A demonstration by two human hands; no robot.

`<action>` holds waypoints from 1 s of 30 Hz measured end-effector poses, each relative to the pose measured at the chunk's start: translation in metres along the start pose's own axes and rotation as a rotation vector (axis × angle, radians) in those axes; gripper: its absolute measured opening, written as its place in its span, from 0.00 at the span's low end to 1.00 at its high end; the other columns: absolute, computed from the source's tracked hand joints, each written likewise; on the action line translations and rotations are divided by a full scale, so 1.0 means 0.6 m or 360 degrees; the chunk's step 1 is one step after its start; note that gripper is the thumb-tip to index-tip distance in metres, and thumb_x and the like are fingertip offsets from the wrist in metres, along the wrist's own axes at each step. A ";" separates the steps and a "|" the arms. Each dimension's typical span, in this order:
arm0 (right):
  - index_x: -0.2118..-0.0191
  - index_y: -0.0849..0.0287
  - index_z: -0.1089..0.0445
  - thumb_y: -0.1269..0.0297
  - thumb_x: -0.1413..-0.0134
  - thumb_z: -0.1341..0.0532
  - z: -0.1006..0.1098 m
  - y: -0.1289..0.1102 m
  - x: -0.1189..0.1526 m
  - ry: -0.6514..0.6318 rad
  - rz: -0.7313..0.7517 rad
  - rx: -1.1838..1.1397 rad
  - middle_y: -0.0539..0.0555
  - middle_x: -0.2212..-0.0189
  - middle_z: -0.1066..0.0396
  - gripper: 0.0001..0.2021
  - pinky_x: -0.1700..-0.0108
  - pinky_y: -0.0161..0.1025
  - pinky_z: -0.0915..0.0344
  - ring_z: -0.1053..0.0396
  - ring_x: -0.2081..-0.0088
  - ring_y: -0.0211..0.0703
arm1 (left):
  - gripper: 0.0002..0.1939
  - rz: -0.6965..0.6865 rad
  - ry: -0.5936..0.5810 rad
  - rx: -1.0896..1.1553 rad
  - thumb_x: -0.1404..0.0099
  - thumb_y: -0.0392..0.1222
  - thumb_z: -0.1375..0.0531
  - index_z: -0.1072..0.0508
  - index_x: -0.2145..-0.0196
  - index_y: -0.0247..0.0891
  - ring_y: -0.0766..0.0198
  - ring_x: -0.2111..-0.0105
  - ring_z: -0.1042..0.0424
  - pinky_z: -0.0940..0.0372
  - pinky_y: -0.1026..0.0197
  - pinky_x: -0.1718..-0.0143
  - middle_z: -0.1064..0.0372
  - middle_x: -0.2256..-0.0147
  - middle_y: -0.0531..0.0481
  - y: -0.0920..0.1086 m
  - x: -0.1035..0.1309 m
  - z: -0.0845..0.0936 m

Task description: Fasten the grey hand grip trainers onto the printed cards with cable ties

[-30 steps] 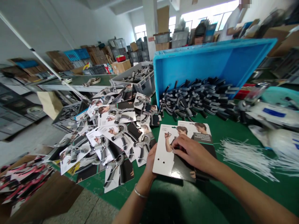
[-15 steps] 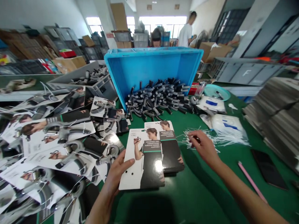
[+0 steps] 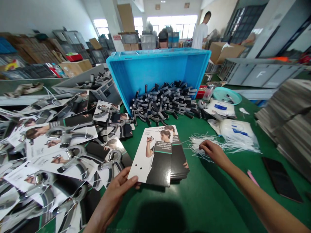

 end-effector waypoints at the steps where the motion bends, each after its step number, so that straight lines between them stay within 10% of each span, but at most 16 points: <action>1: 0.61 0.58 0.31 0.58 0.33 0.49 0.003 0.002 -0.006 -0.0003 -0.0014 -0.0006 0.55 0.67 0.26 0.13 0.62 0.39 0.37 0.30 0.68 0.43 | 0.27 0.0015 0.0034 0.0029 0.48 0.45 0.27 0.24 0.52 0.34 0.61 0.69 0.24 0.29 0.63 0.66 0.22 0.63 0.43 -0.005 0.008 0.005; 12: 0.70 0.58 0.27 0.61 0.46 0.39 -0.037 0.015 -0.015 -0.0015 -0.0181 -0.0073 0.57 0.68 0.25 0.08 0.65 0.38 0.42 0.30 0.67 0.46 | 0.19 -0.0081 -0.0070 0.0063 0.47 0.42 0.29 0.24 0.58 0.33 0.67 0.75 0.29 0.33 0.67 0.73 0.25 0.69 0.49 0.040 -0.033 0.006; 22: 0.69 0.61 0.25 0.44 0.53 0.34 0.016 0.057 -0.035 -0.0032 -0.0434 -0.0832 0.52 0.75 0.28 0.21 0.76 0.34 0.46 0.41 0.78 0.35 | 0.20 -0.0159 -0.0088 -0.0011 0.46 0.45 0.30 0.25 0.57 0.34 0.68 0.75 0.31 0.36 0.68 0.73 0.27 0.72 0.50 0.042 -0.035 0.003; 30: 0.69 0.61 0.28 0.53 0.61 0.25 0.007 0.072 -0.054 -0.0002 -0.0568 -0.1567 0.49 0.75 0.31 0.19 0.78 0.30 0.43 0.41 0.77 0.30 | 0.15 -0.0150 -0.0197 -0.0044 0.43 0.43 0.32 0.25 0.59 0.35 0.68 0.75 0.33 0.34 0.66 0.70 0.29 0.73 0.52 0.041 -0.043 0.009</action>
Point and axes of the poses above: each hand's wrist, its own x-axis away from the middle knuckle, its own z-axis out of the back of the hand, y = z × x, the point moved 6 cm from there along -x, towards the middle knuckle
